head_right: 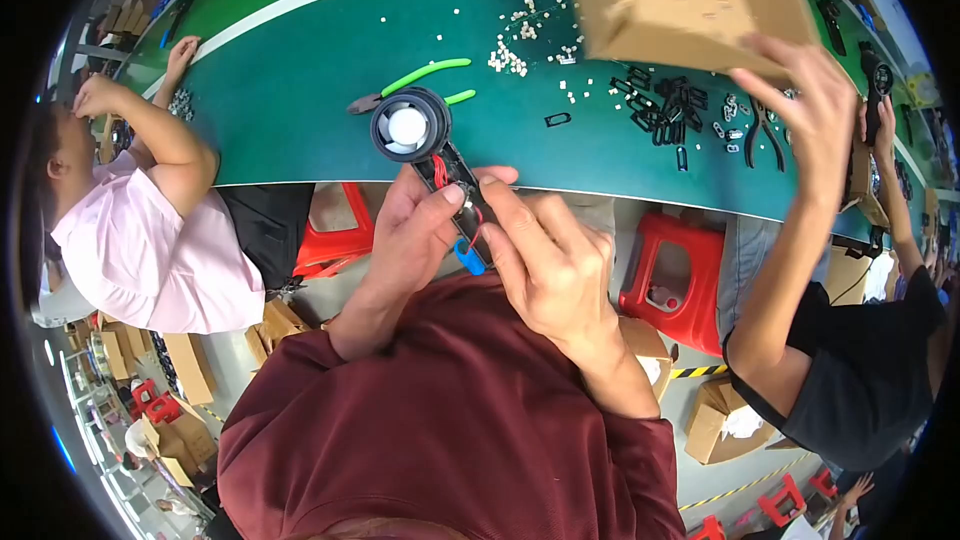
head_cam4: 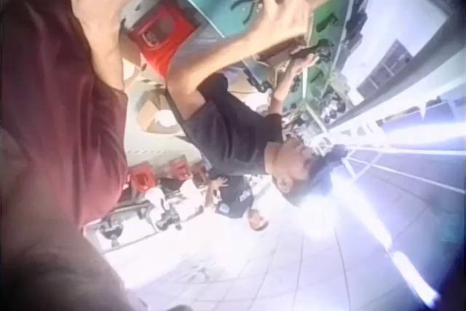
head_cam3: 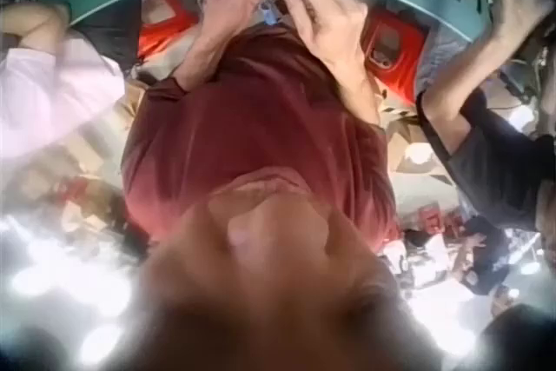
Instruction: Assembling a handheld electronic device by connecting internal wires and fitting the plastic housing parts together.
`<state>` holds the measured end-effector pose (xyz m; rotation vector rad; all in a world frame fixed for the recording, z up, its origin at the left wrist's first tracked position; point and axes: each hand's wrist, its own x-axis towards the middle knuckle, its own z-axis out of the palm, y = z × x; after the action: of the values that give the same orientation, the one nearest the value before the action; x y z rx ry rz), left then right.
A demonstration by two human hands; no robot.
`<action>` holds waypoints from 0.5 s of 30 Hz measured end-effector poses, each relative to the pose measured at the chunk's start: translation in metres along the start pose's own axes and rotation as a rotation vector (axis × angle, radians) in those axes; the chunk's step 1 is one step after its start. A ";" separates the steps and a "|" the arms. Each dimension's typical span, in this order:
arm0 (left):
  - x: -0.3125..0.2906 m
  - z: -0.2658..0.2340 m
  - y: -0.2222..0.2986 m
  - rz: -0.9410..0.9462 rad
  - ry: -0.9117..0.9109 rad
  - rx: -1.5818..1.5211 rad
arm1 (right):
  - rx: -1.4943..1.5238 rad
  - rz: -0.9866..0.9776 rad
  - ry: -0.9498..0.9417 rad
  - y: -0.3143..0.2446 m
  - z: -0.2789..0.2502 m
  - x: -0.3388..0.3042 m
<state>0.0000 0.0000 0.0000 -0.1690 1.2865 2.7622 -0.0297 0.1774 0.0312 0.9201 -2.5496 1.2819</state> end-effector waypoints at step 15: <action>0.001 -0.008 -0.006 -0.100 -0.018 -0.123 | 0.105 -0.159 0.066 0.029 0.019 0.019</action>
<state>0.0006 -0.0023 -0.0094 -0.2103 1.0730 2.7517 -0.0585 0.1670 0.0070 1.0578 -2.3271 1.3846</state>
